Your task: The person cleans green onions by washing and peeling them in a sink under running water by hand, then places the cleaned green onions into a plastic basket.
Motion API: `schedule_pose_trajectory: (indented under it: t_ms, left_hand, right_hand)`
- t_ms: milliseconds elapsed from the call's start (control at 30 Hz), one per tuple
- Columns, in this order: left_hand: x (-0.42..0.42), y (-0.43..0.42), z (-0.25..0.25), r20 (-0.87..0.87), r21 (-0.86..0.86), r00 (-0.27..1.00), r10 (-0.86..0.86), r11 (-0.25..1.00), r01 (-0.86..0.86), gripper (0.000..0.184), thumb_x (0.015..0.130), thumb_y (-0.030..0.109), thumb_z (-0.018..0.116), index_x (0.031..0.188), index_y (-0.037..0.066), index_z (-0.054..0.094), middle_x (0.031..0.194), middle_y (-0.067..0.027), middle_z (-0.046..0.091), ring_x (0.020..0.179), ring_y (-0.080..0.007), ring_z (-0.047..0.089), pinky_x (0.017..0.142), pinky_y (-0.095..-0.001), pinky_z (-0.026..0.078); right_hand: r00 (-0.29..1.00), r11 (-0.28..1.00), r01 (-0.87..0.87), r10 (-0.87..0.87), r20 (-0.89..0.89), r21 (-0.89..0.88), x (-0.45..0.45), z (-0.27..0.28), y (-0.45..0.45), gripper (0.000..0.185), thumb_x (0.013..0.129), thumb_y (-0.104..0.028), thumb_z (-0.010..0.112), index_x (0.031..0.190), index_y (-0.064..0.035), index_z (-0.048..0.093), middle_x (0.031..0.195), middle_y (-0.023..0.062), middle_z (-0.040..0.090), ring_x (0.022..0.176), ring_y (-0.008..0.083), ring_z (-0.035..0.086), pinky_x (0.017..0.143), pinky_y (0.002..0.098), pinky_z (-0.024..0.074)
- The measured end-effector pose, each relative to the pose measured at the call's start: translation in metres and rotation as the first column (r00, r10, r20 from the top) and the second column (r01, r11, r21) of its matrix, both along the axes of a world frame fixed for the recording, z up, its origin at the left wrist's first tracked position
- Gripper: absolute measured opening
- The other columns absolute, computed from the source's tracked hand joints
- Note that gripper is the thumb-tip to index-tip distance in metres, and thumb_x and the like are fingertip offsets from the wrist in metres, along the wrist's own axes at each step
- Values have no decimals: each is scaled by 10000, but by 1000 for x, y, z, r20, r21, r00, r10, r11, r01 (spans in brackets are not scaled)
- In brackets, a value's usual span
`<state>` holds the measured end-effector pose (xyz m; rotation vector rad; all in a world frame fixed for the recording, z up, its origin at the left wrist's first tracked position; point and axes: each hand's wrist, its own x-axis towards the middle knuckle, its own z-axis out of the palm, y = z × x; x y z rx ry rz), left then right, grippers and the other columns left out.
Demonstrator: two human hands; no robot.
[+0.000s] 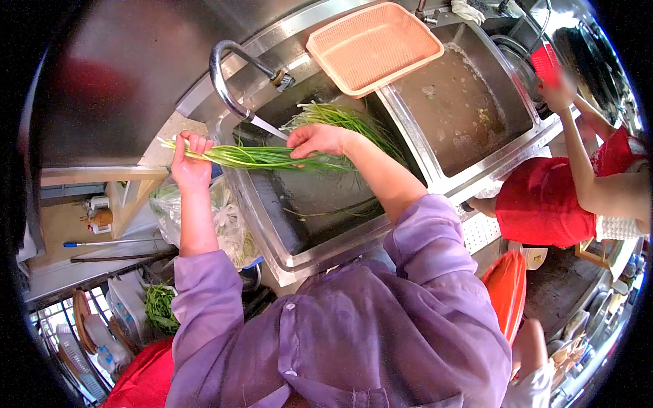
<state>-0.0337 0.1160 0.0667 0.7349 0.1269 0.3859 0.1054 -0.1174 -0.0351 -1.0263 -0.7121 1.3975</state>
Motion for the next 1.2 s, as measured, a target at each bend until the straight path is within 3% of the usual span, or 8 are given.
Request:
schedule_pose_trajectory:
  t_ms: [600, 667, 733, 867, 967, 1033, 1133, 1200]
  left_hand:
    - [-33, 25, 27, -2, 46, 986, 168, 985, -168, 172, 876, 235, 420, 850, 72, 468, 607, -3, 348, 560, -122, 308, 588, -269, 279]
    - [-36, 28, 31, 6, 91, 988, 155, 984, -155, 176, 877, 237, 418, 850, 71, 468, 604, -6, 353, 561, -123, 314, 588, -267, 282]
    - [-37, 26, 30, 15, 82, 991, 131, 988, -132, 176, 878, 236, 417, 853, 70, 468, 603, -8, 353, 563, -124, 317, 589, -269, 284]
    - [-32, 17, 26, 15, 56, 994, 104, 993, -105, 174, 878, 231, 416, 861, 66, 471, 601, -11, 357, 567, -130, 323, 593, -274, 291]
    - [-28, 10, 27, 3, 38, 996, 92, 995, -92, 174, 874, 232, 423, 863, 66, 470, 596, -13, 351, 564, -131, 319, 592, -275, 292]
    - [-23, 6, 25, 8, 28, 996, 84, 996, -84, 173, 873, 233, 423, 864, 67, 469, 594, -15, 348, 561, -130, 314, 589, -274, 290]
    - [-15, -4, 12, 5, 27, 996, 88, 996, -89, 181, 868, 233, 432, 878, 56, 471, 613, -29, 402, 595, -154, 391, 636, -293, 339]
    - [1, -22, 3, -129, 38, 982, 138, 990, -134, 175, 858, 217, 452, 882, 45, 477, 731, -77, 519, 700, -211, 494, 719, -332, 378]
  right_hand:
    - [988, 948, 143, -153, -15, -283, 22, -40, 2, 254, 838, -181, 494, 991, 12, 554, 857, 107, 603, 804, 182, 604, 725, 267, 485]
    - [956, 852, 132, 26, 292, -507, 23, -76, -5, 262, 798, -204, 533, 981, -21, 573, 892, 113, 601, 827, 199, 603, 711, 299, 486]
    - [406, 797, 234, 440, 801, -557, 7, -109, -9, 299, 750, -244, 569, 981, -54, 582, 953, 125, 594, 863, 229, 592, 714, 336, 483]
    - [198, 679, 288, 648, 736, -675, -71, -142, -25, 390, 703, -314, 610, 1025, -96, 574, 1023, 110, 578, 933, 270, 560, 761, 379, 458]
    - [233, 760, 50, 622, 747, -648, -71, -103, -37, 407, 660, -332, 643, 981, -86, 596, 1012, 116, 581, 950, 248, 555, 762, 379, 458]
    - [324, 555, 60, 775, 542, -830, -34, -93, -17, 390, 638, -353, 649, 913, -78, 623, 977, 115, 595, 925, 229, 570, 730, 366, 471]
    - [231, 688, 463, 515, 825, -559, -2, -8, -21, 384, 663, -387, 614, 894, -81, 625, 850, 105, 626, 763, 260, 604, 665, 363, 482]
    - [306, 902, 373, 102, 947, -218, -4, 52, -9, 509, 697, -379, 616, 1069, -45, 523, 1049, 163, 547, 970, 274, 530, 821, 349, 419]
